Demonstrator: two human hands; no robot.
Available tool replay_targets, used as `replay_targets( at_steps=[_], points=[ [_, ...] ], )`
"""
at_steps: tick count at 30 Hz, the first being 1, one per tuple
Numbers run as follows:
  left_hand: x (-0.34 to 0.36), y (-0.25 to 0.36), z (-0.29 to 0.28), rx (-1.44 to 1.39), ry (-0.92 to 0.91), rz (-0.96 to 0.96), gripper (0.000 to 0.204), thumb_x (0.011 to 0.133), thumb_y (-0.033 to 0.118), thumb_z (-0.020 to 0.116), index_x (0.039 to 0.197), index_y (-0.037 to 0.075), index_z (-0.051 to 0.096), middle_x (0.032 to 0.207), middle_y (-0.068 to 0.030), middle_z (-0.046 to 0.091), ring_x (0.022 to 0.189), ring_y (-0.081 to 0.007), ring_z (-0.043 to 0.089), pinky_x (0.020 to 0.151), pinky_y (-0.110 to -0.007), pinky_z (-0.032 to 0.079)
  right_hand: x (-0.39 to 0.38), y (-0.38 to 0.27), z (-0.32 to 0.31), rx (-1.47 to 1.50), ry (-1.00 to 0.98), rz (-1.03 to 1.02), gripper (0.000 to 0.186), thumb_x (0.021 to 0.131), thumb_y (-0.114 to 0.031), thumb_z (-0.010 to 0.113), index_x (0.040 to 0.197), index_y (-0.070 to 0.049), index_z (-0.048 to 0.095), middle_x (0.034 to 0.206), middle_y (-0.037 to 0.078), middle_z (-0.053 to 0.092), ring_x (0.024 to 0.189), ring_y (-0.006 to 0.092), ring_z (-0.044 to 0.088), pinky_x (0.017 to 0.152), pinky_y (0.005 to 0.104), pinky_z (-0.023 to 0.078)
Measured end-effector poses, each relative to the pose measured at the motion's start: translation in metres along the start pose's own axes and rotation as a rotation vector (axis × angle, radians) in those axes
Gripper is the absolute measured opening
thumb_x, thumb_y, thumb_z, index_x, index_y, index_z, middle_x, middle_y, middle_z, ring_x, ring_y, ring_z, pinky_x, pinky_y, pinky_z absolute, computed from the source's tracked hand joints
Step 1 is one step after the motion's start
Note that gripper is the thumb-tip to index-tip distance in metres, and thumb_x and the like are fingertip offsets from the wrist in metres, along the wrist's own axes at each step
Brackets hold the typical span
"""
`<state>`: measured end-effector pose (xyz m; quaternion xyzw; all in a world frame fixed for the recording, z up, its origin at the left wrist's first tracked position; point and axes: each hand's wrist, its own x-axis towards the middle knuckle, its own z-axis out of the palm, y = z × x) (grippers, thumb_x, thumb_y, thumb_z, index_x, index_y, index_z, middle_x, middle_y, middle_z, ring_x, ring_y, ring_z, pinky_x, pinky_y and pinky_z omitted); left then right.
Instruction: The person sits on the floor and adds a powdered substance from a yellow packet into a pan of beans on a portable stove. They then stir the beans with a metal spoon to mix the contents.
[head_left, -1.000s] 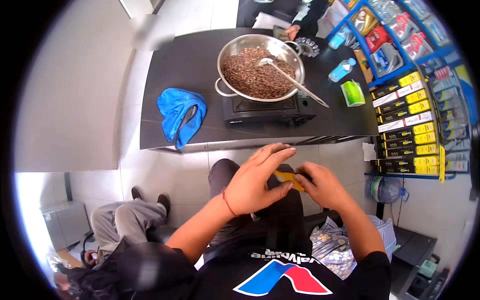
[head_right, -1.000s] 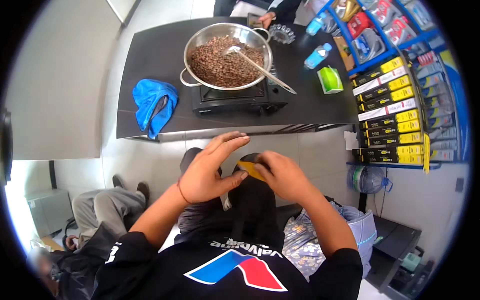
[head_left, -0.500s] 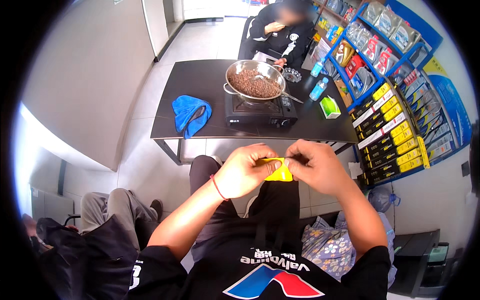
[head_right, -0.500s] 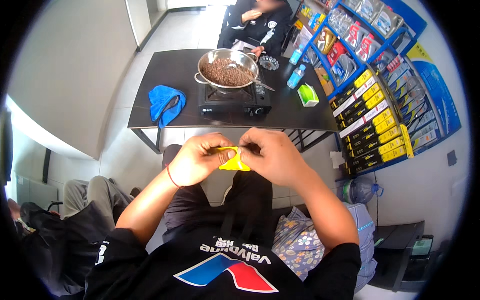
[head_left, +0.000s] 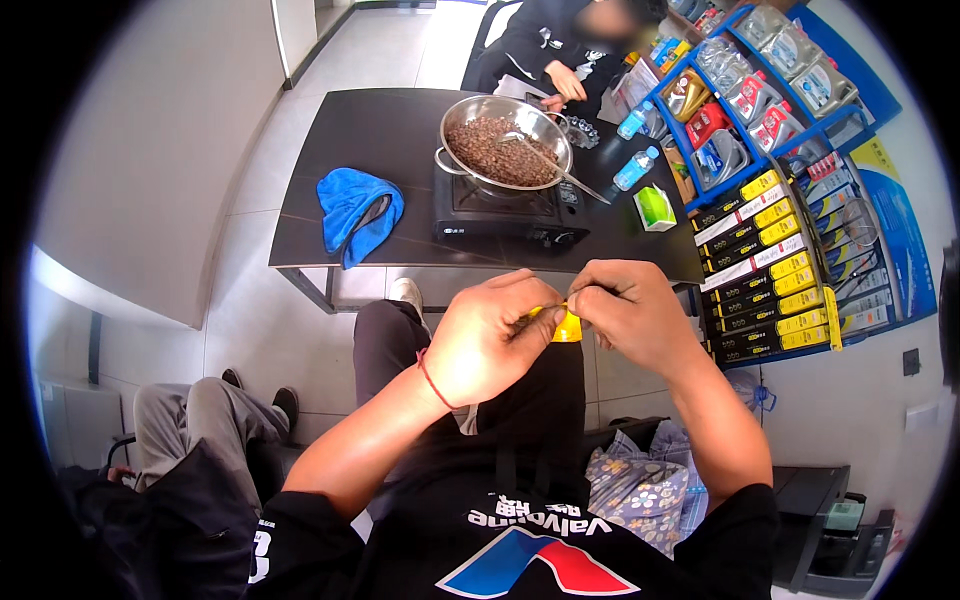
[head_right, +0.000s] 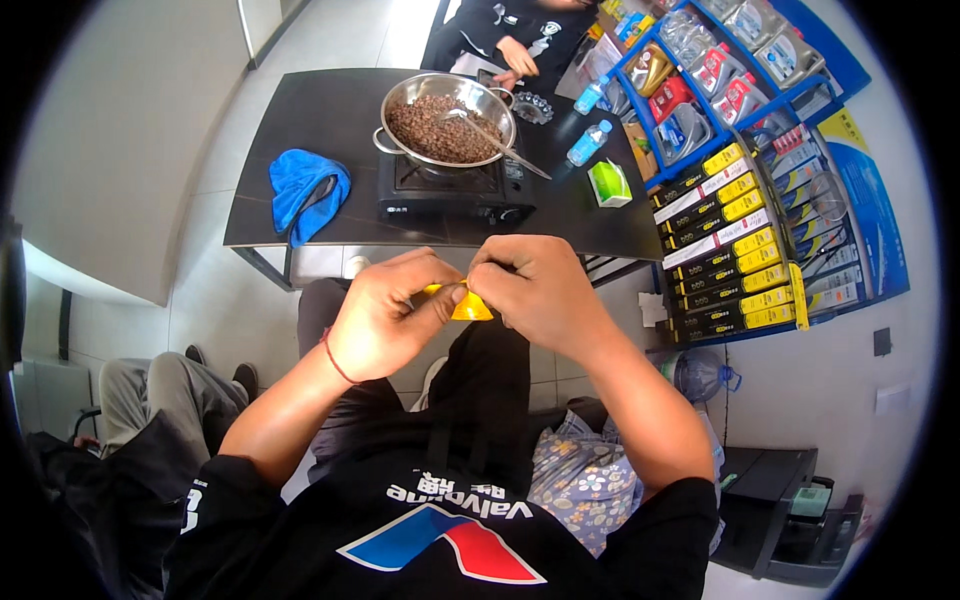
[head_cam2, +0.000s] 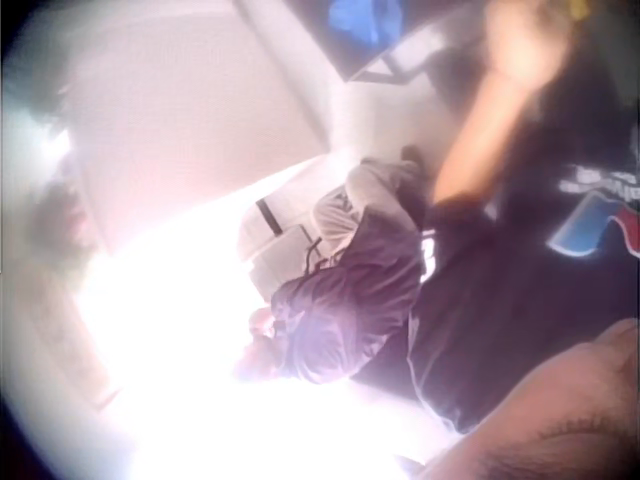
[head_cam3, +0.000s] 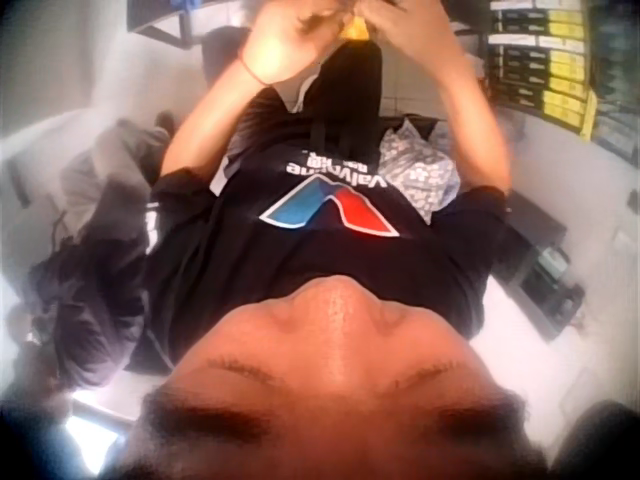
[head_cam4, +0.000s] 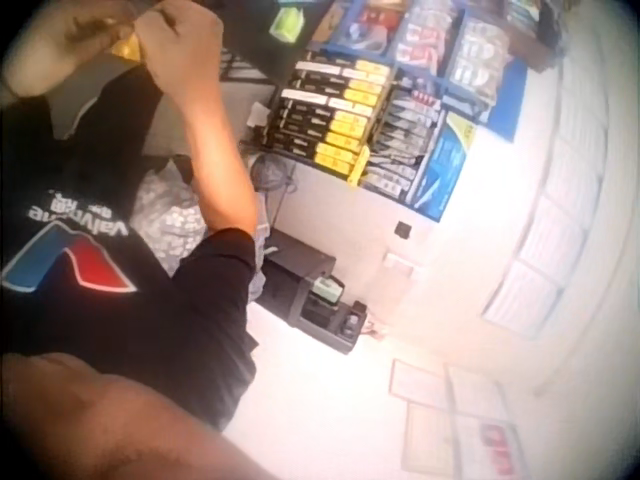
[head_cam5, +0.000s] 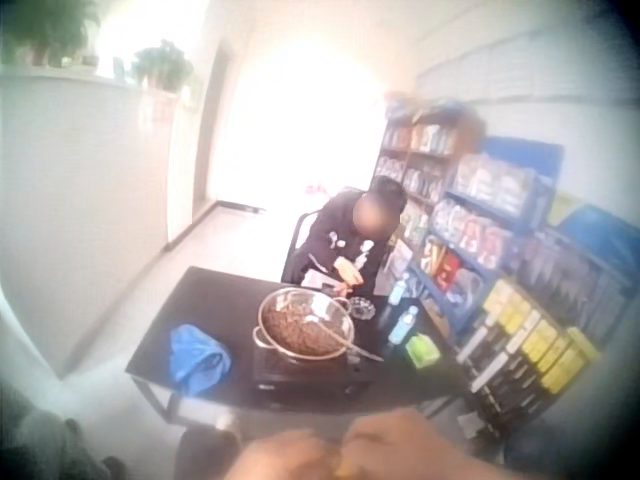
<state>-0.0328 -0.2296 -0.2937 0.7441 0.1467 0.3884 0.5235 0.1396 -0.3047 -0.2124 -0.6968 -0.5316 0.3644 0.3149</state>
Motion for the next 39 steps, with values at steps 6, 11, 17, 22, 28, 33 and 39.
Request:
replay_targets(
  at_steps=[6,11,17,22,28,33,39],
  points=[
    [0.01,-0.008,-0.018,-0.231,-0.06,-0.159,0.006,0.096,0.003,0.065,0.097,-0.002,0.067,0.084,-0.0057,0.065,0.078,-0.0116,0.061,0.071,-0.028,0.05,0.01,0.019,0.002,0.204,-0.054,-0.052,0.019,0.096,-0.016,0.063,0.092,0.002,0.068,0.062,0.001,0.06,0.052,0.0064,0.057,0.047,0.0214,0.043],
    [0.014,-0.009,-0.028,-0.306,-0.123,-0.26,0.011,0.098,0.009,0.066,0.102,-0.002,0.068,0.092,-0.0031,0.069,0.086,-0.0083,0.063,0.077,-0.025,0.051,0.017,0.026,0.005,0.337,-0.053,-0.116,0.016,0.098,-0.01,0.062,0.091,0.005,0.066,0.072,0.004,0.059,0.053,0.0077,0.058,0.046,0.0214,0.044],
    [0.025,-0.006,-0.033,-0.294,-0.168,-0.351,0.013,0.097,0.008,0.067,0.104,-0.003,0.068,0.093,-0.0038,0.07,0.087,-0.0082,0.064,0.078,-0.025,0.052,0.018,0.034,0.005,0.347,-0.024,-0.19,0.016,0.1,-0.013,0.061,0.098,0.003,0.067,0.074,0.003,0.061,0.056,0.0053,0.057,0.049,0.0207,0.044],
    [0.036,-0.001,-0.031,-0.382,-0.235,-0.393,0.012,0.099,0.007,0.065,0.104,-0.003,0.067,0.09,-0.0047,0.07,0.085,-0.0066,0.063,0.075,-0.025,0.051,0.018,0.045,0.006,0.223,0.116,-0.39,0.016,0.099,-0.011,0.062,0.097,0.004,0.066,0.082,0.005,0.061,0.056,0.0058,0.055,0.049,0.0212,0.042],
    [0.044,-0.002,-0.024,-0.52,-0.266,-0.411,0.016,0.099,0.011,0.065,0.105,-0.004,0.067,0.093,-0.0034,0.07,0.087,-0.0067,0.062,0.076,-0.024,0.05,0.016,0.052,0.005,0.249,0.225,-0.454,0.015,0.099,-0.012,0.063,0.094,0.003,0.065,0.084,0.006,0.061,0.061,0.0084,0.056,0.055,0.0235,0.043],
    [0.049,0.001,-0.016,-0.568,-0.253,-0.409,0.021,0.097,0.016,0.07,0.107,-0.003,0.069,0.094,-0.0023,0.069,0.088,-0.0079,0.063,0.078,-0.024,0.051,0.022,0.058,0.006,0.238,0.324,-0.574,0.011,0.097,-0.009,0.065,0.094,0.001,0.065,0.087,0.008,0.064,0.075,0.0136,0.061,0.066,0.0271,0.048],
    [0.065,0.011,-0.012,-0.42,-0.326,-0.447,0.024,0.091,0.013,0.076,0.108,-0.003,0.07,0.094,-0.004,0.071,0.088,-0.01,0.066,0.079,-0.025,0.053,0.022,0.064,-0.005,0.02,0.381,-0.716,0.01,0.094,-0.008,0.068,0.098,0.0,0.064,0.091,0.012,0.066,0.078,0.0188,0.064,0.07,0.0284,0.05]
  ],
)
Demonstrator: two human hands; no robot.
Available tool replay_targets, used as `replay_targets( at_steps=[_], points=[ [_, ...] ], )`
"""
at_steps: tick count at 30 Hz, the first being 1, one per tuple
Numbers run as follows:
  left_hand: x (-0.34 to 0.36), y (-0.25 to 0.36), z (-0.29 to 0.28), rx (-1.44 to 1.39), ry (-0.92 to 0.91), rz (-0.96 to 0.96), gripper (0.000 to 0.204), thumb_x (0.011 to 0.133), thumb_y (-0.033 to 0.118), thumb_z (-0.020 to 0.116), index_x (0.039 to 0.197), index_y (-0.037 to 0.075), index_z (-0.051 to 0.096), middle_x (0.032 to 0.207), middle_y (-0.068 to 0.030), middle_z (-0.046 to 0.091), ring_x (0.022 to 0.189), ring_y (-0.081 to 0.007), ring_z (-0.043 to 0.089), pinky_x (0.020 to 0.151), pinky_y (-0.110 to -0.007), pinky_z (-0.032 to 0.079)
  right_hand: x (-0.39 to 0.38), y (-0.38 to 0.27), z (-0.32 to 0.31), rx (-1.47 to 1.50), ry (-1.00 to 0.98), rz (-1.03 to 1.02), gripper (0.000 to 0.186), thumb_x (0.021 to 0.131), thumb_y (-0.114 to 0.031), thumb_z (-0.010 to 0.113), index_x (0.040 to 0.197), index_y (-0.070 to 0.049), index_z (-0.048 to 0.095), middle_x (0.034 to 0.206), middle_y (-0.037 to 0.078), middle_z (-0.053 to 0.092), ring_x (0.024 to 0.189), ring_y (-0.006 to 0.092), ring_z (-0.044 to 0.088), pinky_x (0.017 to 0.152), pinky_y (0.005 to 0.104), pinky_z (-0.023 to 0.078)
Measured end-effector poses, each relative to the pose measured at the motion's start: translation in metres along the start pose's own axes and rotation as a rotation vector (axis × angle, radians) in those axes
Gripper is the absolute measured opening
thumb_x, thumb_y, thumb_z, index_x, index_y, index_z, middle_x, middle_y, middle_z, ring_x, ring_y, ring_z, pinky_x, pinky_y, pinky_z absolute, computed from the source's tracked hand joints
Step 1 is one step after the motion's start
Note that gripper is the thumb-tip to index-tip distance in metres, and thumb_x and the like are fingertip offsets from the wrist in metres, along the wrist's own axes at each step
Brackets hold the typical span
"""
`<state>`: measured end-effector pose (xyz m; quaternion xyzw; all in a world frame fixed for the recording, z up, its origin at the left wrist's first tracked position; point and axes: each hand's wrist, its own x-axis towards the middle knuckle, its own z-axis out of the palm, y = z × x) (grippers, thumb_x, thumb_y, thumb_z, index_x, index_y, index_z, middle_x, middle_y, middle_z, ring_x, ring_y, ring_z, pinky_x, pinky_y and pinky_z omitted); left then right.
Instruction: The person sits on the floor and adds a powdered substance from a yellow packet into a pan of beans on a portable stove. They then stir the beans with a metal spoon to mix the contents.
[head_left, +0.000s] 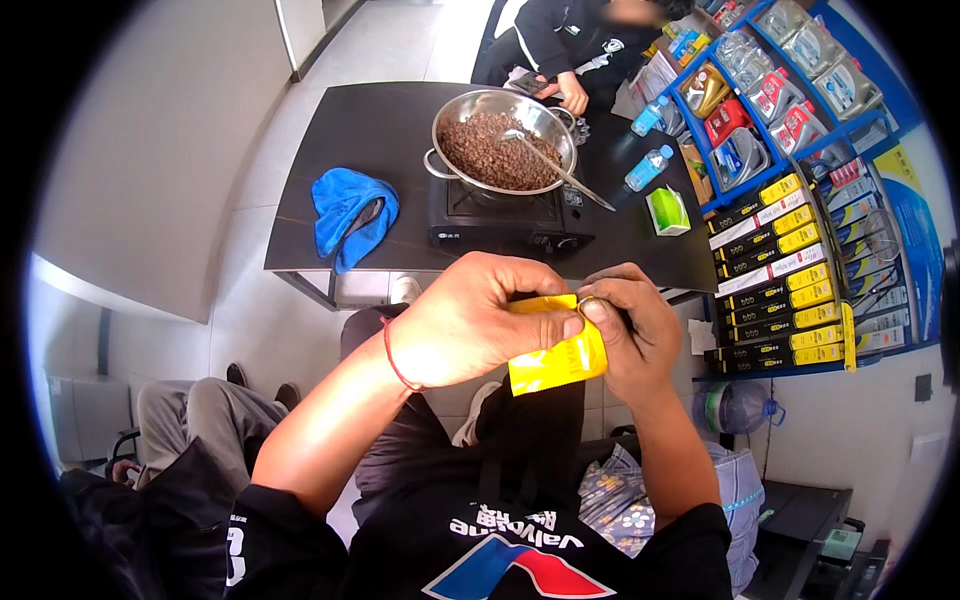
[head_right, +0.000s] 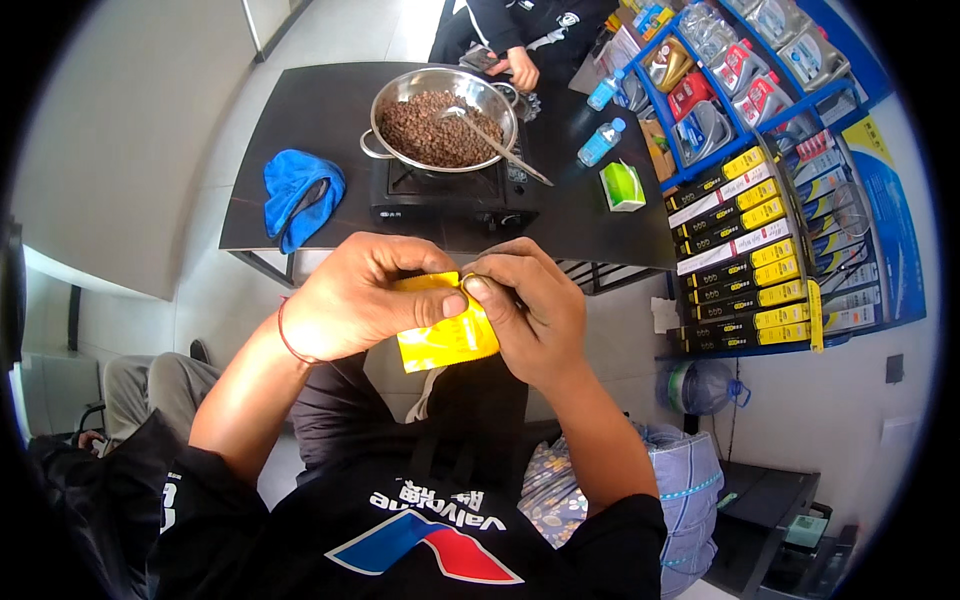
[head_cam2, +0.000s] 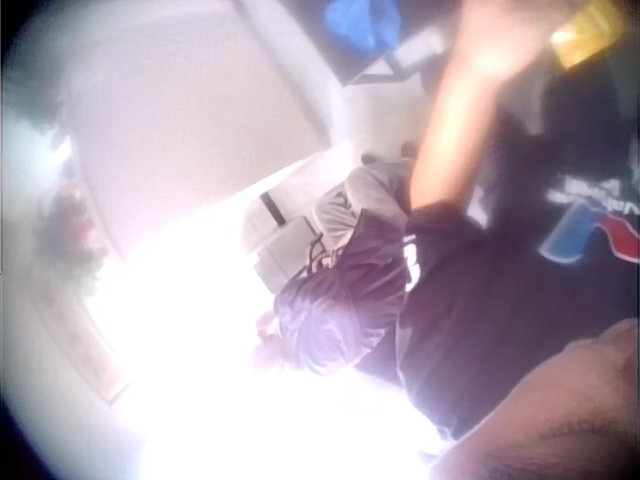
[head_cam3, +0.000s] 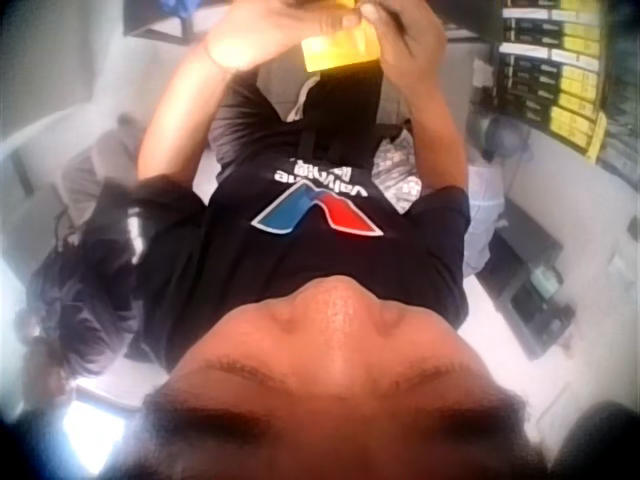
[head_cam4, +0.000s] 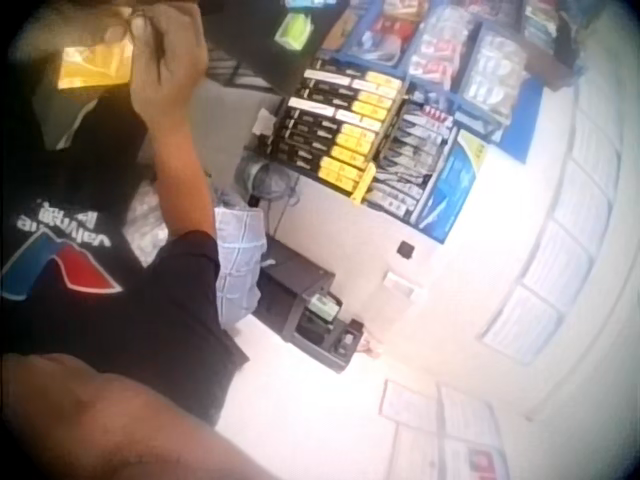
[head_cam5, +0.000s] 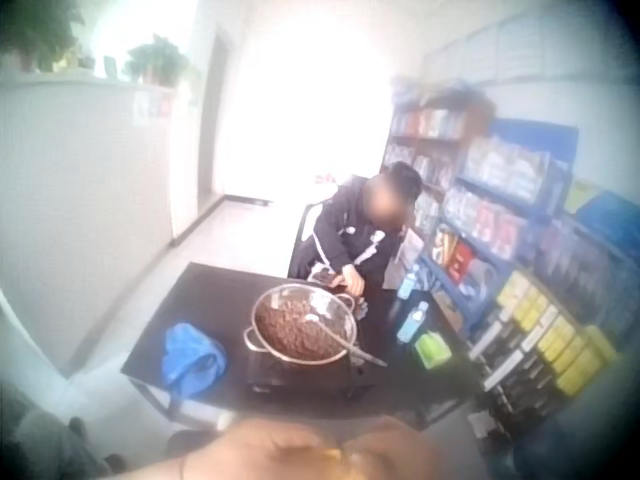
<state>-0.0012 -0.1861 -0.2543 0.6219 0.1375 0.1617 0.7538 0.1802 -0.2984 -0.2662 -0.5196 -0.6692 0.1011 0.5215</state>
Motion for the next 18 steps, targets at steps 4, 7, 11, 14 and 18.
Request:
replay_targets(
  at_steps=[4,7,11,14,18],
  points=[
    [0.002,-0.005,0.012,0.002,0.063,0.094,0.019,0.092,0.01,0.075,0.106,-0.001,0.071,0.093,-0.0044,0.072,0.087,-0.0097,0.066,0.078,-0.026,0.053,-0.005,0.001,0.001,0.127,0.086,0.056,0.011,0.097,-0.01,0.065,0.1,0.001,0.063,0.091,0.01,0.065,0.08,0.016,0.061,0.072,0.0263,0.048],
    [0.003,-0.007,0.02,0.02,0.114,0.156,0.019,0.092,0.012,0.075,0.105,-0.001,0.071,0.094,-0.0046,0.072,0.086,-0.0093,0.065,0.077,-0.025,0.052,-0.009,0.006,0.016,0.393,0.238,0.153,0.013,0.1,-0.012,0.06,0.099,0.001,0.061,0.091,0.007,0.063,0.081,0.0129,0.059,0.075,0.0248,0.047],
    [0.011,-0.005,0.023,0.029,0.111,0.184,0.02,0.091,0.013,0.076,0.105,-0.002,0.071,0.094,-0.0044,0.072,0.086,-0.009,0.065,0.077,-0.025,0.052,-0.009,0.002,0.025,0.643,0.39,0.295,0.017,0.103,-0.015,0.057,0.097,0.0,0.061,0.09,0.005,0.061,0.082,0.0096,0.055,0.076,0.0242,0.045],
    [0.014,-0.001,0.023,0.0,0.102,0.168,0.021,0.091,0.013,0.076,0.105,-0.002,0.071,0.093,-0.0042,0.072,0.085,-0.0089,0.064,0.076,-0.025,0.052,-0.005,0.009,0.022,0.413,0.426,0.116,0.016,0.103,-0.015,0.056,0.1,0.0,0.06,0.086,0.005,0.06,0.071,0.009,0.055,0.065,0.0236,0.045],
    [0.006,0.008,0.029,0.117,0.021,0.048,0.018,0.092,0.01,0.075,0.103,-0.003,0.07,0.091,-0.0051,0.071,0.082,-0.0096,0.064,0.074,-0.025,0.051,0.004,0.003,-0.006,0.615,0.603,0.262,0.017,0.103,-0.017,0.056,0.105,-0.001,0.058,0.082,0.007,0.059,0.055,0.0107,0.053,0.048,0.023,0.043]
  ],
)
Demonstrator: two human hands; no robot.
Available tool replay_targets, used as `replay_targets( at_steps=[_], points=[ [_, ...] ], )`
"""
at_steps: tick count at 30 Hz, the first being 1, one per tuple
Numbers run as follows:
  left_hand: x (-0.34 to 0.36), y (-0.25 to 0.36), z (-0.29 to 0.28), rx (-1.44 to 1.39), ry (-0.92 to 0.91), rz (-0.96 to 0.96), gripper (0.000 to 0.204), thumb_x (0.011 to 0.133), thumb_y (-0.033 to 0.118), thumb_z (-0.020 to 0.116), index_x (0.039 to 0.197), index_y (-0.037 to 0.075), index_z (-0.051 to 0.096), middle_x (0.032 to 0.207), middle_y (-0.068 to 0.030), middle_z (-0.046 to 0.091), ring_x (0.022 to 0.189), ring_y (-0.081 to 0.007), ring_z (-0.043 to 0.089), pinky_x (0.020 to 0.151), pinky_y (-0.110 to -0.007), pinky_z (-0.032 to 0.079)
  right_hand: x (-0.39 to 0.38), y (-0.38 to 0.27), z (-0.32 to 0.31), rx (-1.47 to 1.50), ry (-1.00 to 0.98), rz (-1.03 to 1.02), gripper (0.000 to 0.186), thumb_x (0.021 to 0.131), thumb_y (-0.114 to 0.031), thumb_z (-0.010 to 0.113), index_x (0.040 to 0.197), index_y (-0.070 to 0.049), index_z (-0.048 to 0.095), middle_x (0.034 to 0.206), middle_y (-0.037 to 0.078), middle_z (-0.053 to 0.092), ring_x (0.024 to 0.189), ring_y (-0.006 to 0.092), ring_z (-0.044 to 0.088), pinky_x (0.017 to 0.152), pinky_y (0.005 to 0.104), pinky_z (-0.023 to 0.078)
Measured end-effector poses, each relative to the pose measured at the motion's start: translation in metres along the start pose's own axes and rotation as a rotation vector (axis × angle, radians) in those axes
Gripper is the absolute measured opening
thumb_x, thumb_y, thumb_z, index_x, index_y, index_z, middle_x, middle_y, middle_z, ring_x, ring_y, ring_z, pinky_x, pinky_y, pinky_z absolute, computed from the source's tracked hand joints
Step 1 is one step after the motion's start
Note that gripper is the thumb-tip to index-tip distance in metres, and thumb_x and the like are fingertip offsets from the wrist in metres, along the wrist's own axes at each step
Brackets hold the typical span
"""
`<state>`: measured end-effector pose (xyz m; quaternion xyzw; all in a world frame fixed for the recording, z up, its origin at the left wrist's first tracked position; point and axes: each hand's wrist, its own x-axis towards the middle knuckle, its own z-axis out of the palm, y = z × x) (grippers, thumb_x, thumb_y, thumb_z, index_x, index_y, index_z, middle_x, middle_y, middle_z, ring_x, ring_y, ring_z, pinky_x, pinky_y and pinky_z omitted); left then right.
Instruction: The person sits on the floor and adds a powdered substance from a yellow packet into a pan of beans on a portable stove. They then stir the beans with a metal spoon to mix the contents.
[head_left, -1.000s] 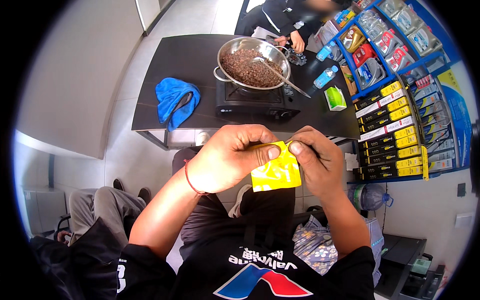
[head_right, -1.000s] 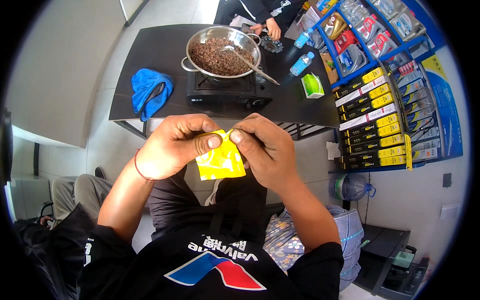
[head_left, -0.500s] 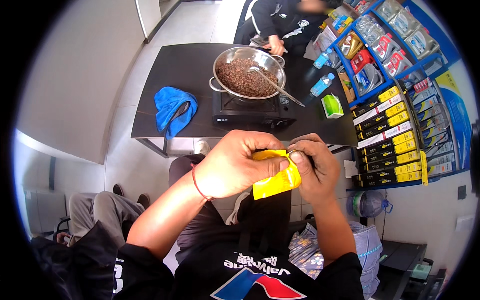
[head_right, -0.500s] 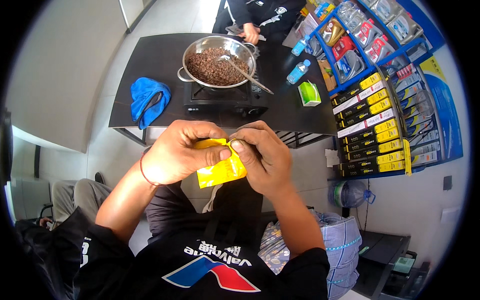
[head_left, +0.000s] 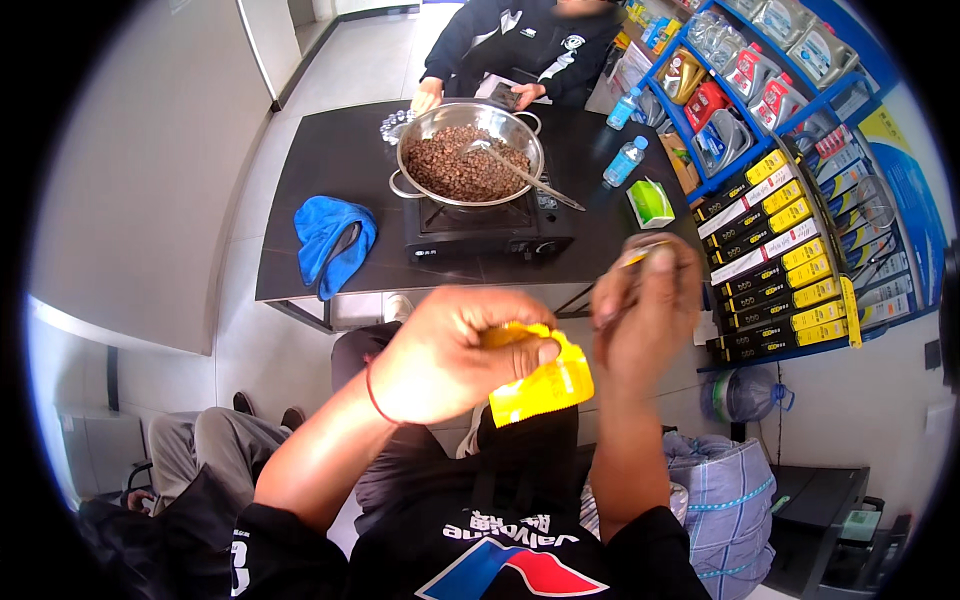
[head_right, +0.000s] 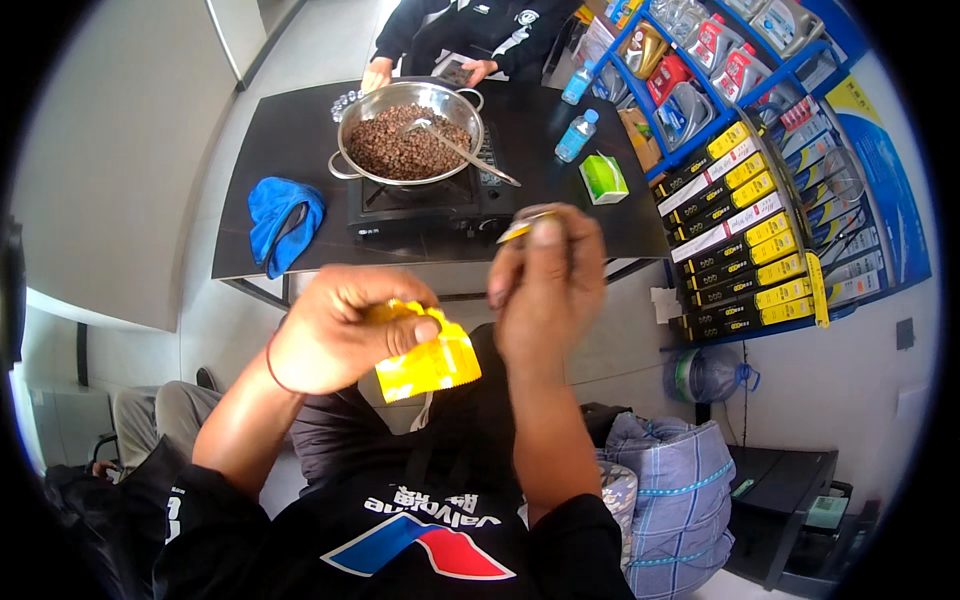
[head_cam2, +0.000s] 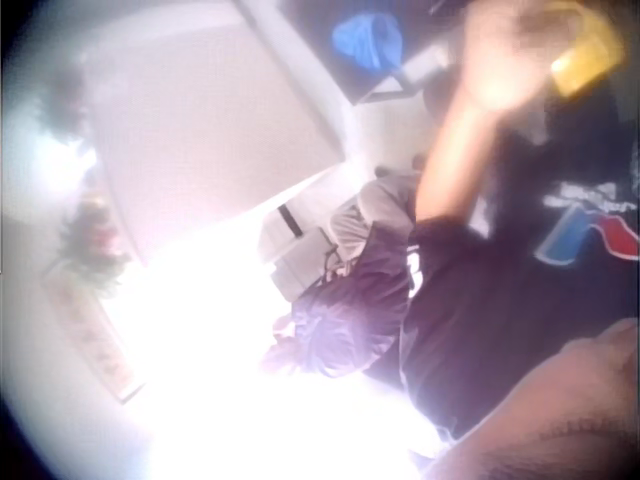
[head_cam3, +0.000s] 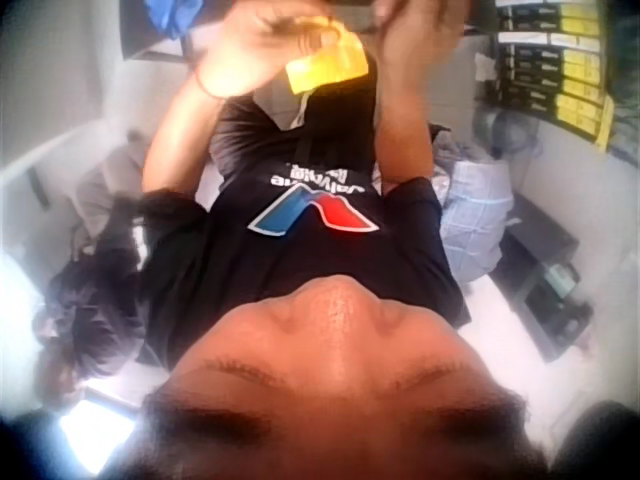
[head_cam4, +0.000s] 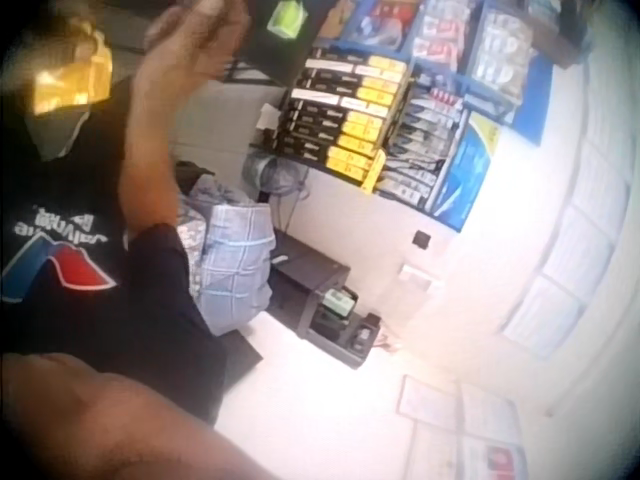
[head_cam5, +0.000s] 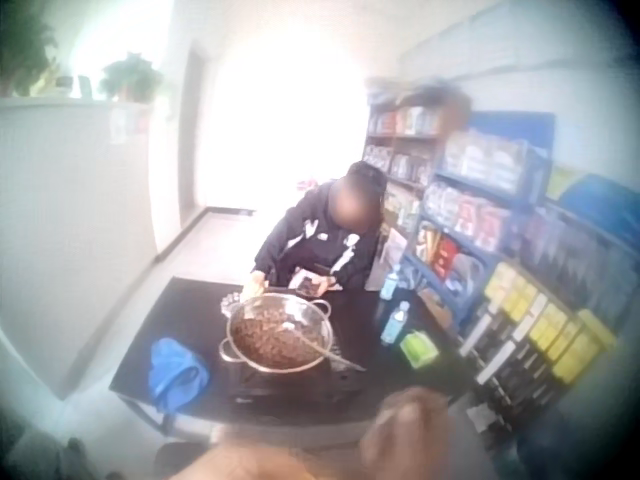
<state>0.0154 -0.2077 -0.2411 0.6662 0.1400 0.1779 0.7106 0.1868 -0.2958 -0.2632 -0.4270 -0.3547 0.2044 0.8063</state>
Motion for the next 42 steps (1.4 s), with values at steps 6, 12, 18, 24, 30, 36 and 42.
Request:
replay_targets(
  at_steps=[6,12,18,24,30,36,42],
  points=[
    [-0.001,-0.012,-0.005,0.112,0.178,0.32,0.012,0.09,0.004,0.075,0.099,-0.002,0.07,0.093,-0.008,0.068,0.083,-0.0127,0.065,0.073,-0.025,0.052,0.002,-0.015,-0.027,0.011,-0.109,-0.016,0.017,0.101,-0.014,0.059,0.108,0.001,0.058,0.084,0.013,0.062,0.056,0.0159,0.06,0.046,0.0262,0.049],
    [0.001,-0.012,-0.005,0.164,0.19,0.431,0.015,0.086,-0.001,0.076,0.1,0.0,0.069,0.099,-0.012,0.067,0.093,-0.019,0.068,0.082,-0.03,0.056,-0.029,-0.001,-0.065,0.003,-0.006,0.119,0.017,0.097,-0.012,0.064,0.104,0.0,0.057,0.096,0.02,0.066,0.062,0.0218,0.066,0.05,0.0317,0.055],
    [0.01,-0.015,0.001,0.225,0.178,0.407,0.018,0.084,-0.001,0.077,0.101,-0.001,0.07,0.106,-0.016,0.069,0.099,-0.022,0.069,0.083,-0.031,0.058,-0.036,0.011,-0.092,-0.03,0.071,0.163,0.013,0.096,-0.004,0.063,0.104,0.002,0.056,0.092,0.018,0.068,0.068,0.0225,0.068,0.058,0.0344,0.058],
    [0.024,-0.035,0.01,0.286,0.207,0.272,0.019,0.085,-0.001,0.077,0.104,0.0,0.073,0.105,-0.0122,0.07,0.092,-0.0167,0.07,0.079,-0.028,0.057,-0.026,0.028,-0.119,-0.073,0.206,0.248,0.013,0.096,-0.003,0.063,0.106,0.001,0.057,0.09,0.014,0.067,0.071,0.0204,0.067,0.061,0.0346,0.056],
    [0.012,-0.016,0.029,0.469,0.073,0.312,0.02,0.078,0.002,0.08,0.097,0.002,0.074,0.101,-0.0188,0.072,0.092,-0.0287,0.072,0.079,-0.036,0.058,-0.026,0.022,-0.129,0.002,0.182,0.285,0.016,0.097,-0.006,0.065,0.109,0.003,0.063,0.091,0.014,0.066,0.071,0.0221,0.067,0.062,0.0342,0.057],
    [0.034,0.007,0.064,0.287,-0.075,0.951,0.019,0.086,0.008,0.078,0.102,-0.001,0.074,0.104,-0.0205,0.069,0.091,-0.0321,0.073,0.082,-0.04,0.063,-0.024,0.009,-0.114,0.01,-0.034,0.115,0.021,0.097,-0.01,0.066,0.111,0.006,0.063,0.092,0.016,0.066,0.071,0.0231,0.068,0.064,0.0344,0.059],
    [0.062,0.005,0.045,0.253,-0.182,1.051,0.022,0.086,0.008,0.076,0.107,0.0,0.072,0.104,-0.0207,0.069,0.093,-0.0316,0.072,0.085,-0.042,0.061,-0.014,0.04,-0.138,0.022,0.122,0.262,0.022,0.097,-0.012,0.067,0.111,0.005,0.062,0.09,0.016,0.067,0.068,0.0221,0.066,0.061,0.0336,0.056]
  ],
)
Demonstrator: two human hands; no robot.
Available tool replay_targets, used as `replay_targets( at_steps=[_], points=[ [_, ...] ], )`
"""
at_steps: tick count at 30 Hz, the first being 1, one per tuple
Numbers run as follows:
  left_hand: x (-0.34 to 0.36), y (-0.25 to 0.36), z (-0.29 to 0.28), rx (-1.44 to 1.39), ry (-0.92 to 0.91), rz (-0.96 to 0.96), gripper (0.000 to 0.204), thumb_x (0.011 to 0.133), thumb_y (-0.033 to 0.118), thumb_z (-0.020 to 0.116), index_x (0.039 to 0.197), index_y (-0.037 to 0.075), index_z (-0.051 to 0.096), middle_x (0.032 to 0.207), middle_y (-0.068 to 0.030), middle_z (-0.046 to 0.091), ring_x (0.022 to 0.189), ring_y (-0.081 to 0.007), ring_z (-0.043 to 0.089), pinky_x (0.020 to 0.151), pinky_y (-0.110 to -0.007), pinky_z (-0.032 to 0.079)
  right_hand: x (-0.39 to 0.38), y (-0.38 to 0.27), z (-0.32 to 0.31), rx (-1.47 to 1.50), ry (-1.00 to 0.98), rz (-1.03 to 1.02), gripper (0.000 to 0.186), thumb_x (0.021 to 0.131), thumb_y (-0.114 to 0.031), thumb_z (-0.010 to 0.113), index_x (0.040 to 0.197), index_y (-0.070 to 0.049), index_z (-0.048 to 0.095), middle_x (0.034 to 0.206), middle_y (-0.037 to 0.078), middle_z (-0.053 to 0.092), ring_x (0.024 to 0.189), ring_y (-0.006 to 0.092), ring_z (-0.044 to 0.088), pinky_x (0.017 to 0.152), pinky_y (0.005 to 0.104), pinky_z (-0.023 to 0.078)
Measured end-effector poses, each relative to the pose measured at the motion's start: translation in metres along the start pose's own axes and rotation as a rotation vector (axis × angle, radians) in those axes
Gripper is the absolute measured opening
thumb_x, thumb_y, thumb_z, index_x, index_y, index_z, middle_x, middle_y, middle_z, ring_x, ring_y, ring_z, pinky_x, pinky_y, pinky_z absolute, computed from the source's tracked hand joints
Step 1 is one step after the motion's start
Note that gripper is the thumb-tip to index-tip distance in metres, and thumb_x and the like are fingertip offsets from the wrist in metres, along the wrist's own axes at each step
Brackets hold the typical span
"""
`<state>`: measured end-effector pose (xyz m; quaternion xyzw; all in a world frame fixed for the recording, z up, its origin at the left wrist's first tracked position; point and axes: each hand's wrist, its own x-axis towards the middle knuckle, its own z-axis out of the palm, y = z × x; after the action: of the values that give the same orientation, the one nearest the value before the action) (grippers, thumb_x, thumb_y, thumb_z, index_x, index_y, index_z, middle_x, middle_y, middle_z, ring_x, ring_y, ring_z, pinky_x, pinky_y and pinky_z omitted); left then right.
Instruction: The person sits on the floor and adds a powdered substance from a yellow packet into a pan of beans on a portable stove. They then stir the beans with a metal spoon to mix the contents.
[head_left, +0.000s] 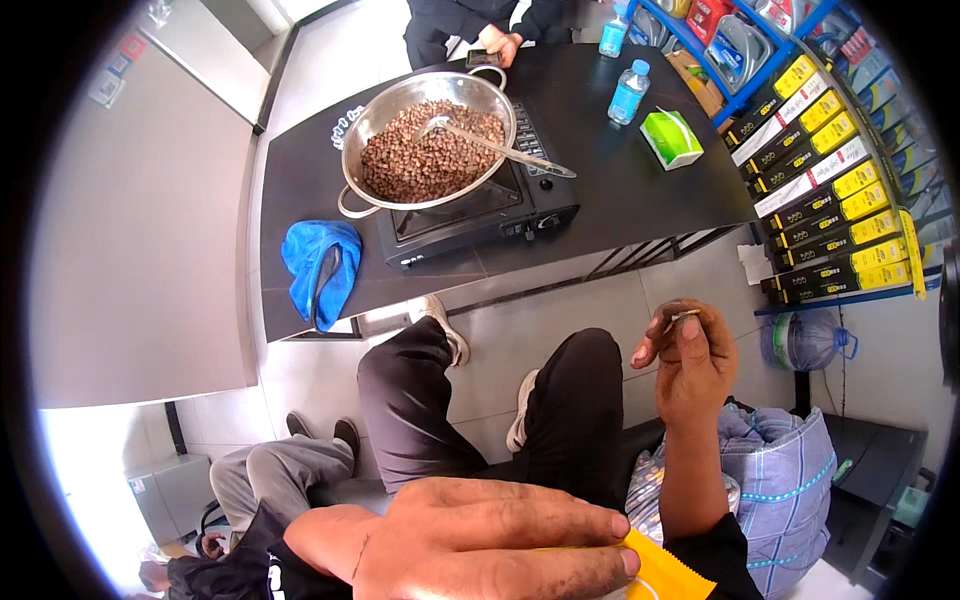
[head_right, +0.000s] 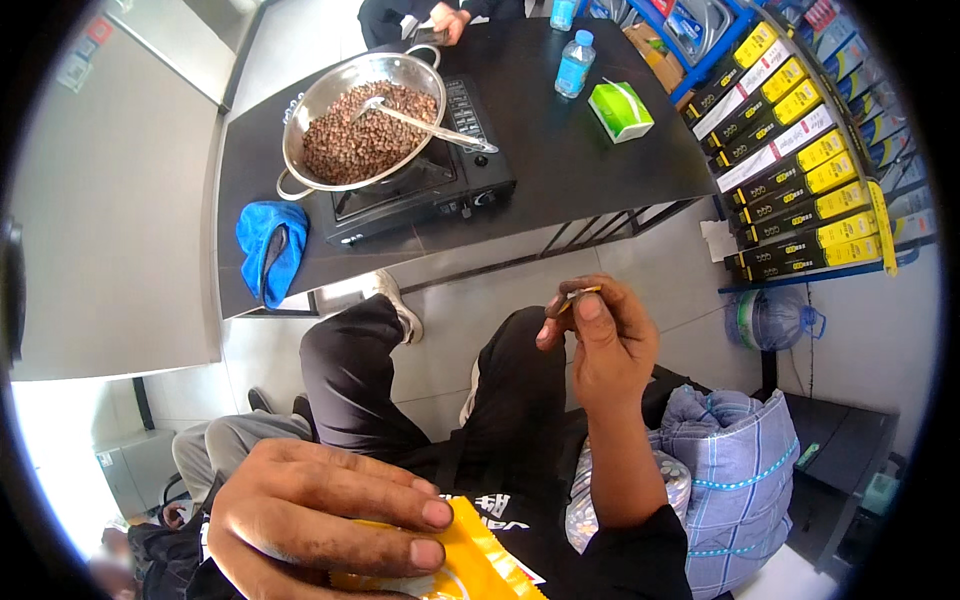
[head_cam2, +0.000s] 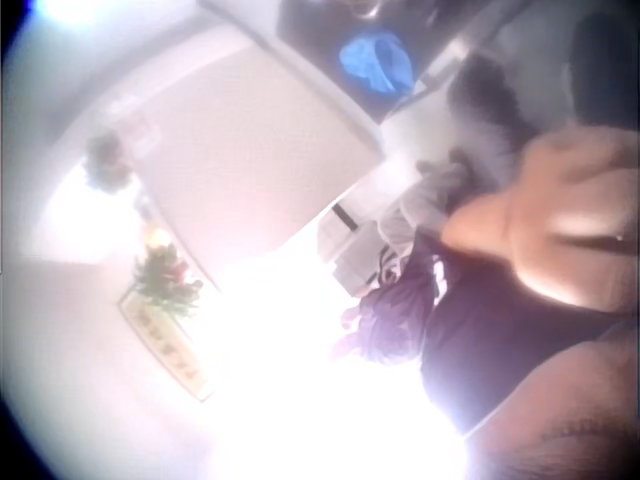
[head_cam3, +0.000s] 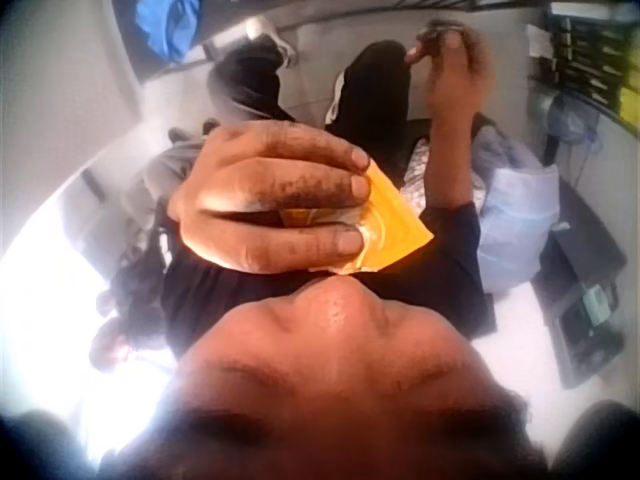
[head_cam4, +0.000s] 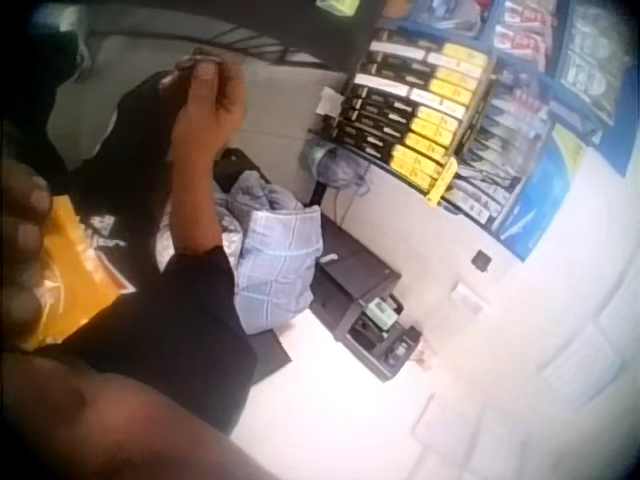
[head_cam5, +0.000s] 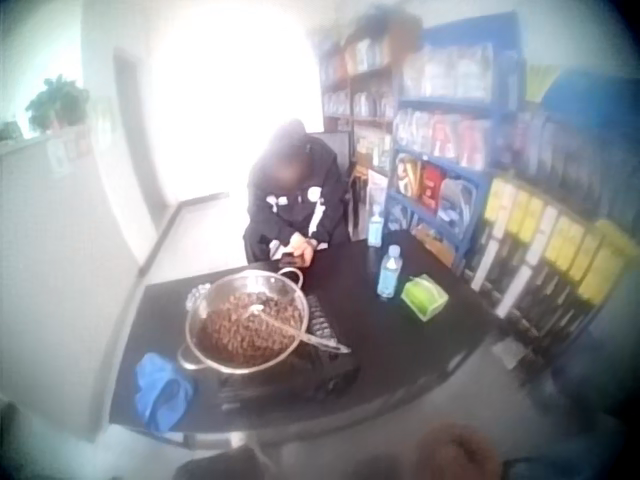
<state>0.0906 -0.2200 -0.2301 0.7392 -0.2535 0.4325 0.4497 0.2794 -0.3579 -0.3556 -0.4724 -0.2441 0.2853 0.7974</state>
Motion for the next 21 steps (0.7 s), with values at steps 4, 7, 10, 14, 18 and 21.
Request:
replay_targets(
  at_steps=[4,7,10,14,18,21],
  points=[
    [-0.025,0.025,-0.026,0.084,-0.117,-0.56,0.019,0.084,0.001,0.077,0.103,0.004,0.076,0.106,-0.0192,0.069,0.096,-0.0328,0.073,0.081,-0.039,0.062,0.008,0.034,0.006,-0.022,0.032,0.184,0.018,0.096,-0.011,0.067,0.106,0.002,0.061,0.089,0.014,0.067,0.067,0.0207,0.065,0.06,0.0336,0.056],
    [-0.081,0.024,-0.018,0.149,0.012,-0.937,0.026,0.081,0.0,0.079,0.106,0.006,0.075,0.107,-0.0151,0.069,0.095,-0.0295,0.072,0.078,-0.033,0.06,0.02,0.084,0.021,-0.052,-0.002,0.344,0.014,0.094,-0.009,0.066,0.102,0.0,0.06,0.088,0.013,0.067,0.067,0.0197,0.065,0.06,0.0338,0.055],
    [-0.131,0.031,-0.012,0.146,0.204,-1.174,0.024,0.083,-0.003,0.077,0.106,0.005,0.073,0.107,-0.0131,0.069,0.096,-0.0229,0.071,0.079,-0.029,0.058,0.041,0.13,0.029,-0.21,-0.019,0.354,0.016,0.093,-0.008,0.066,0.104,0.001,0.059,0.09,0.012,0.066,0.069,0.0186,0.065,0.061,0.0331,0.055],
    [-0.173,0.028,-0.02,0.123,0.396,-1.262,0.021,0.087,-0.009,0.071,0.105,0.001,0.071,0.11,-0.0148,0.068,0.103,-0.0214,0.069,0.085,-0.03,0.057,0.129,0.164,-0.029,-0.502,0.199,0.26,0.027,0.094,-0.01,0.066,0.113,0.007,0.058,0.097,0.012,0.066,0.073,0.0173,0.065,0.065,0.0306,0.054],
    [-0.174,0.006,-0.037,0.109,0.441,-1.168,0.027,0.088,-0.01,0.068,0.113,0.0,0.068,0.113,-0.0143,0.065,0.104,-0.0221,0.068,0.088,-0.029,0.055,0.165,0.165,-0.071,-0.806,0.157,0.277,0.038,0.093,-0.011,0.067,0.124,0.008,0.056,0.109,0.014,0.065,0.084,0.0193,0.066,0.069,0.0314,0.055],
    [-0.161,-0.011,-0.038,0.173,0.473,-1.055,0.031,0.087,-0.007,0.069,0.116,0.002,0.068,0.106,-0.0142,0.068,0.097,-0.0252,0.07,0.087,-0.03,0.054,0.115,0.139,-0.062,-0.748,0.081,0.239,0.05,0.091,-0.012,0.071,0.134,0.005,0.052,0.12,0.016,0.063,0.095,0.0217,0.067,0.074,0.0334,0.057]
  ],
)
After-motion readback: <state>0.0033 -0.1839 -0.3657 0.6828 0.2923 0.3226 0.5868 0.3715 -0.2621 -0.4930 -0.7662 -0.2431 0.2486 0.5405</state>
